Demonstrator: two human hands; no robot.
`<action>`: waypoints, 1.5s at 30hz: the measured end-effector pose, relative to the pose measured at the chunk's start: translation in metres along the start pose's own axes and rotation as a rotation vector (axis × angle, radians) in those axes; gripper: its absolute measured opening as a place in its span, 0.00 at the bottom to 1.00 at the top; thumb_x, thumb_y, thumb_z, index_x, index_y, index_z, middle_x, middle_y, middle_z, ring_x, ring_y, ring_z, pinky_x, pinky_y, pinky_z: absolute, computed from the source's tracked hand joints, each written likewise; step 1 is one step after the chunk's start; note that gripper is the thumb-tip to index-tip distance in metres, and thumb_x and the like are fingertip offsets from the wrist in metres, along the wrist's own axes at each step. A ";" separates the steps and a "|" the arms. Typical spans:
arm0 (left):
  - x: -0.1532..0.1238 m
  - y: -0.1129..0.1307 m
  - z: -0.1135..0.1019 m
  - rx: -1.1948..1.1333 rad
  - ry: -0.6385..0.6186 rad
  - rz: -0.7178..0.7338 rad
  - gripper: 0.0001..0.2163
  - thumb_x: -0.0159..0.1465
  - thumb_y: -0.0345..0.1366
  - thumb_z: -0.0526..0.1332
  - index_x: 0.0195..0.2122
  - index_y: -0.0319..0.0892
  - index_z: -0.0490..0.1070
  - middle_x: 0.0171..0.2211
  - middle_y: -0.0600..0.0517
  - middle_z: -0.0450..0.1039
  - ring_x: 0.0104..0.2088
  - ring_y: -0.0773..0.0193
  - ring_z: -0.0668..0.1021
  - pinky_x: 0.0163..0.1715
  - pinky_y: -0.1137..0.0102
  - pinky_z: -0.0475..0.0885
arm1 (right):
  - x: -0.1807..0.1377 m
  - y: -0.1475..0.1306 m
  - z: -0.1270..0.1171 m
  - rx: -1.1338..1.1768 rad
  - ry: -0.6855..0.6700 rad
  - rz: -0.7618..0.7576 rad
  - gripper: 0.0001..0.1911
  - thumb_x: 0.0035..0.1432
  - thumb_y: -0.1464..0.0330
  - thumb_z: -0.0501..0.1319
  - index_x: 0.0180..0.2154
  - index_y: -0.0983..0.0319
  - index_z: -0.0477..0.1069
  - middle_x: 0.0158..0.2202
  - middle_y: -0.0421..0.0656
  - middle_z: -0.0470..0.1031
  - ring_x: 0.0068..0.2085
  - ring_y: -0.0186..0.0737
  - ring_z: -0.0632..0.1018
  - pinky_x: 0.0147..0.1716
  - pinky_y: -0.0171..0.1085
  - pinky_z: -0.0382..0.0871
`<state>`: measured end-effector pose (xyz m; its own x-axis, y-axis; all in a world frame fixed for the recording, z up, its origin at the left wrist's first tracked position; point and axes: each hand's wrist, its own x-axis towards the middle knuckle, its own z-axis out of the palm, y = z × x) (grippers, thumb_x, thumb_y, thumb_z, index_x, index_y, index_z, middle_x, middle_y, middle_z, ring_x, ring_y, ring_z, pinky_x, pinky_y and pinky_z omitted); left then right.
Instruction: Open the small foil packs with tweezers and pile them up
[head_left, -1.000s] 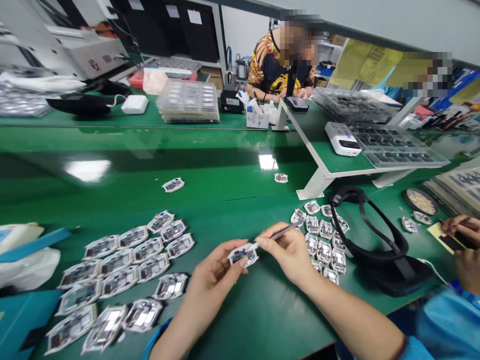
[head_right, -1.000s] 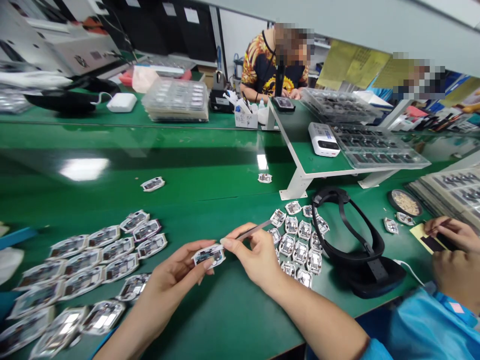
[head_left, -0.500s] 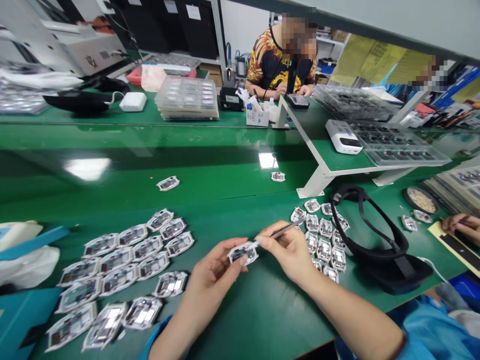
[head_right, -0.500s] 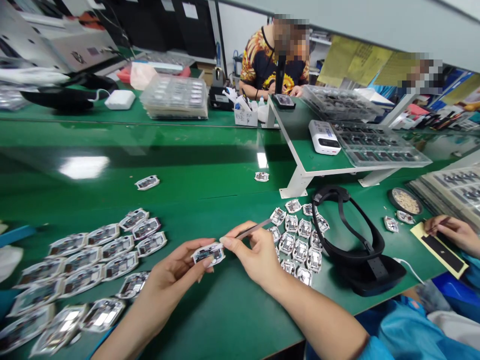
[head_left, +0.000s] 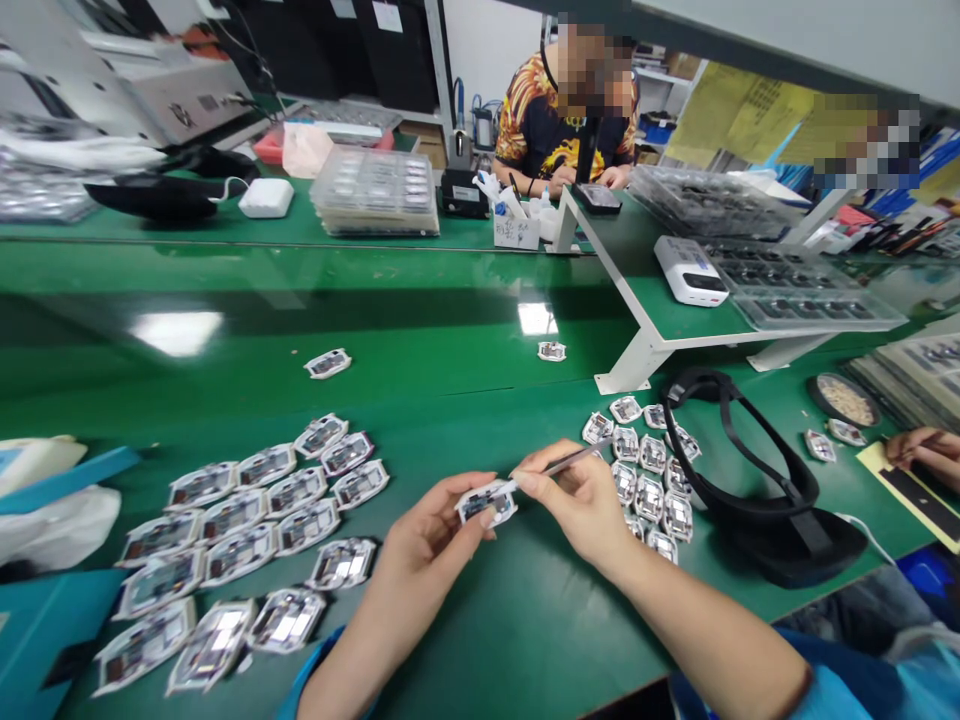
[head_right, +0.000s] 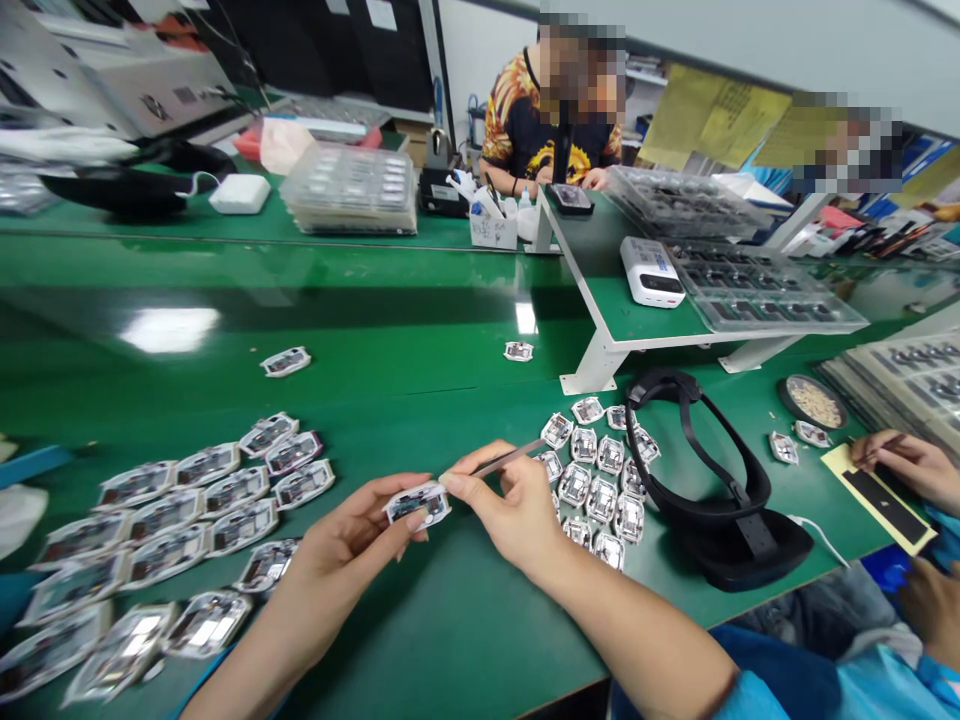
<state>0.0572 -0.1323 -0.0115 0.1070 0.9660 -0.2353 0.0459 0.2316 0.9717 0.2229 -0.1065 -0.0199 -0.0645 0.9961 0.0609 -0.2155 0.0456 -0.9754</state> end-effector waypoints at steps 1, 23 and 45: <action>0.000 0.000 0.000 -0.003 0.001 0.000 0.13 0.57 0.37 0.64 0.43 0.41 0.71 0.25 0.55 0.74 0.27 0.64 0.74 0.26 0.72 0.66 | 0.000 0.000 0.000 0.002 -0.006 -0.007 0.06 0.50 0.67 0.69 0.29 0.60 0.74 0.29 0.40 0.79 0.32 0.38 0.78 0.34 0.36 0.72; 0.004 -0.007 0.005 -0.195 0.112 -0.132 0.18 0.55 0.47 0.66 0.40 0.39 0.74 0.22 0.57 0.68 0.23 0.69 0.66 0.23 0.74 0.61 | -0.009 -0.003 0.006 -0.337 -0.035 -0.317 0.02 0.54 0.73 0.66 0.31 0.60 0.76 0.31 0.44 0.80 0.35 0.42 0.79 0.39 0.42 0.71; 0.000 0.000 0.005 -0.204 0.009 -0.136 0.12 0.61 0.40 0.60 0.43 0.40 0.73 0.24 0.54 0.72 0.26 0.65 0.69 0.26 0.72 0.63 | -0.002 -0.001 0.005 -0.231 0.025 -0.015 0.07 0.51 0.64 0.66 0.28 0.61 0.72 0.27 0.40 0.76 0.30 0.38 0.77 0.33 0.36 0.71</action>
<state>0.0618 -0.1332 -0.0118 0.1042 0.9251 -0.3651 -0.1427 0.3772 0.9151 0.2181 -0.1089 -0.0178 -0.0386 0.9966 0.0730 0.0123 0.0736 -0.9972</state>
